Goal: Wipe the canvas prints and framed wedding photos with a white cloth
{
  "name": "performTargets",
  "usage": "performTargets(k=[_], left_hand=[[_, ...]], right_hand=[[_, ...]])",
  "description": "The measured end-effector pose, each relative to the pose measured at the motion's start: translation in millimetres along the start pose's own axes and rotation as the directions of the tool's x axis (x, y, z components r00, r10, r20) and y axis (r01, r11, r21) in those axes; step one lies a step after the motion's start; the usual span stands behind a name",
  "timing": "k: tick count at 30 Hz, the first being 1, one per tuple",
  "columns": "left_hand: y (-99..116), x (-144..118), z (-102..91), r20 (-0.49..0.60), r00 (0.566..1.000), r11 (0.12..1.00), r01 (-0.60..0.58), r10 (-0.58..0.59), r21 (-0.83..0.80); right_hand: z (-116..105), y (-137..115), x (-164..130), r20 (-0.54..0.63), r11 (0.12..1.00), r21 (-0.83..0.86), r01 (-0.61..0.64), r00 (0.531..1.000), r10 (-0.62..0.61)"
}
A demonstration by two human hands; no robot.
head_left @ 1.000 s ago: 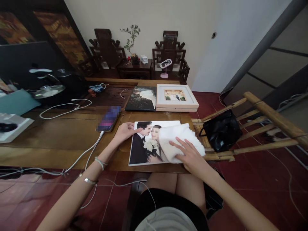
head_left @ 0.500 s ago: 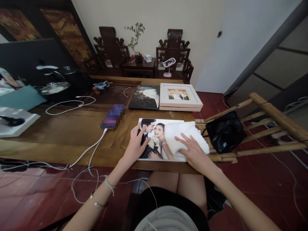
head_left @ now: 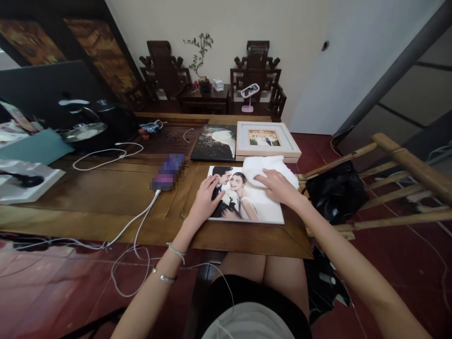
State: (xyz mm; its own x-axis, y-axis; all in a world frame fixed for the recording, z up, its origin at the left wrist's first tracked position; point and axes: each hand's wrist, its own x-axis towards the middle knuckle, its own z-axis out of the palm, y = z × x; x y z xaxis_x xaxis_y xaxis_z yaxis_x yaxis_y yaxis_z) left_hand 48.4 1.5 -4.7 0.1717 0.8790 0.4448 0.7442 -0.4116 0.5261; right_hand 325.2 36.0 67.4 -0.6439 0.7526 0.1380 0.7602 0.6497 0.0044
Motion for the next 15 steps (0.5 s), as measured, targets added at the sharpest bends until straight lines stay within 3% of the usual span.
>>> performTargets(k=[4,9,12,15], left_hand=[[1,-1,-3.2,0.002,0.999,0.999,0.033,-0.033,-0.038],[1,-4,-10.5,0.125,0.992,0.998,0.012,-0.004,-0.065],[2,-4,-11.5,0.146,0.989,0.998,0.024,-0.015,-0.055],[2,-2,-9.4,0.132,0.991,0.998,0.018,-0.011,-0.054]], right_hand=[[-2,-32,-51,0.006,0.997,0.036,0.074,0.997,-0.075],[-12,-77,-117,0.011,0.980,0.107,0.171,0.985,-0.173],[-14,-78,-121,-0.002,0.976,0.130,0.174,0.985,-0.175],[-13,-54,-95,-0.017,0.986,0.111,0.128,0.992,-0.127]])
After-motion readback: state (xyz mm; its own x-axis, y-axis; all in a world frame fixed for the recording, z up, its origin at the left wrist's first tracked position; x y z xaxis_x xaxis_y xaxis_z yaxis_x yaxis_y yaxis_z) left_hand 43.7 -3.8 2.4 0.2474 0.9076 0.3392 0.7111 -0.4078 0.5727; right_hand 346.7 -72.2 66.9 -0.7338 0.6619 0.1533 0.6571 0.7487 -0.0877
